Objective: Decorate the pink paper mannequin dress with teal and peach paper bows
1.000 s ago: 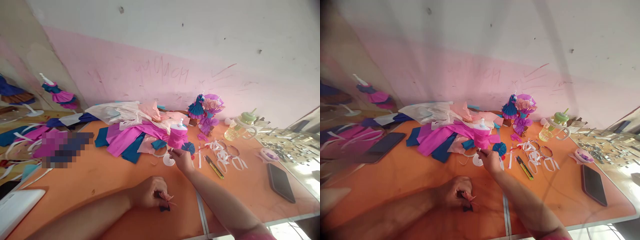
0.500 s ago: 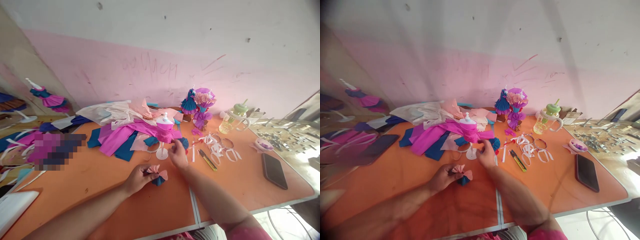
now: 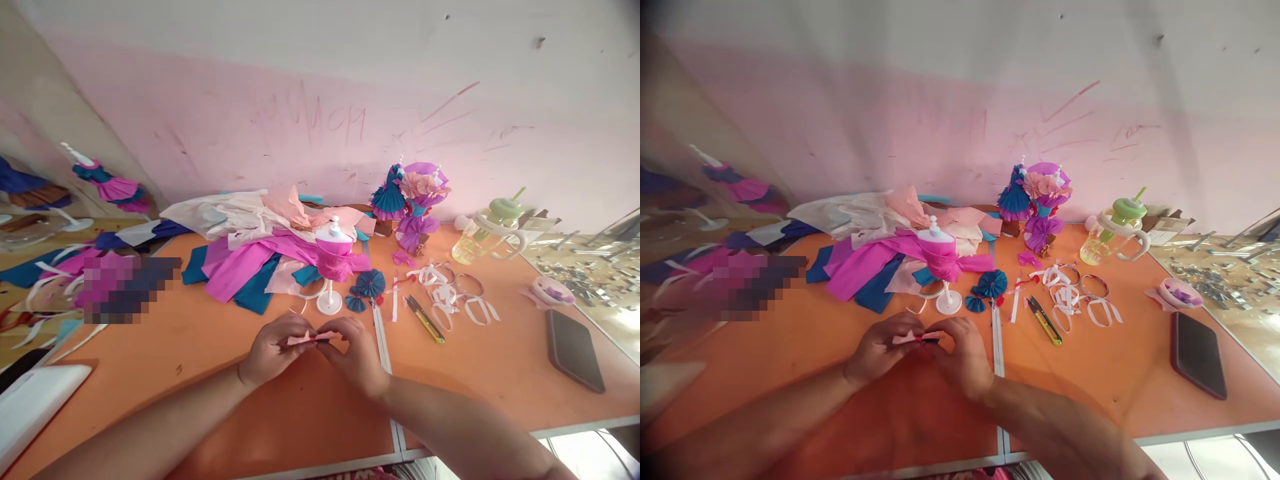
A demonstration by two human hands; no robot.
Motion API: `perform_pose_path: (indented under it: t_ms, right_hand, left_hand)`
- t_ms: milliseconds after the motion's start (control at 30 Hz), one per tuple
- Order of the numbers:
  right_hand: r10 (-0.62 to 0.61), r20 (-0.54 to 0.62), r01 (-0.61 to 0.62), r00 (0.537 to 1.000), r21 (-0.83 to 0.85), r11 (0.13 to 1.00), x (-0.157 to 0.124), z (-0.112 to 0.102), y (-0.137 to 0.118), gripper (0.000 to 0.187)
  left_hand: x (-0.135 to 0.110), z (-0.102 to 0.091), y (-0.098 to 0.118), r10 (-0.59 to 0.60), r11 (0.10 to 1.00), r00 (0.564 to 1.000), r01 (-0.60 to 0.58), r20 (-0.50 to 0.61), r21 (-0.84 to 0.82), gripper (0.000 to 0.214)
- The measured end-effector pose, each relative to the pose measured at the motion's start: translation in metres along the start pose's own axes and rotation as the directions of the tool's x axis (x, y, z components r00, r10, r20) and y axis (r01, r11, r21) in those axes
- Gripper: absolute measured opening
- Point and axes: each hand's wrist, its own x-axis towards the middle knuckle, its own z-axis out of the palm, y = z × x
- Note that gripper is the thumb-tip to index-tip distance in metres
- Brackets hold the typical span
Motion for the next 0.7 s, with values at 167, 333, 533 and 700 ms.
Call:
perform_pose_path:
  t_ms: [167, 333, 533, 700]
  right_hand:
    - [-0.255, 0.033, 0.256, 0.966, -0.216, 0.942, -0.001, -0.021, 0.015, 0.019]
    - [-0.383, 0.203, 0.434, 0.901, -0.441, 0.786, -0.010, -0.034, 0.035, 0.011]
    - [-0.428, 0.499, 0.652, 0.753, -0.481, 0.586, -0.001, -0.044, 0.044, 0.014]
    - [-0.434, 0.557, 0.687, 0.709, -0.402, 0.606, 0.006, -0.052, 0.044, 0.016]
  left_hand:
    - [0.002, 0.002, 0.001, 0.353, 0.909, 0.930, -0.367, 0.104, 0.199, 0.028]
    - [0.002, 0.006, 0.005, 0.319, 0.871, 0.942, -0.336, 0.108, 0.359, 0.040]
    - [0.025, -0.025, -0.013, 0.191, 0.703, 0.976, -0.209, 0.103, 0.680, 0.032]
    - [0.045, -0.052, -0.039, 0.129, 0.569, 0.972, -0.236, 0.198, 0.787, 0.037]
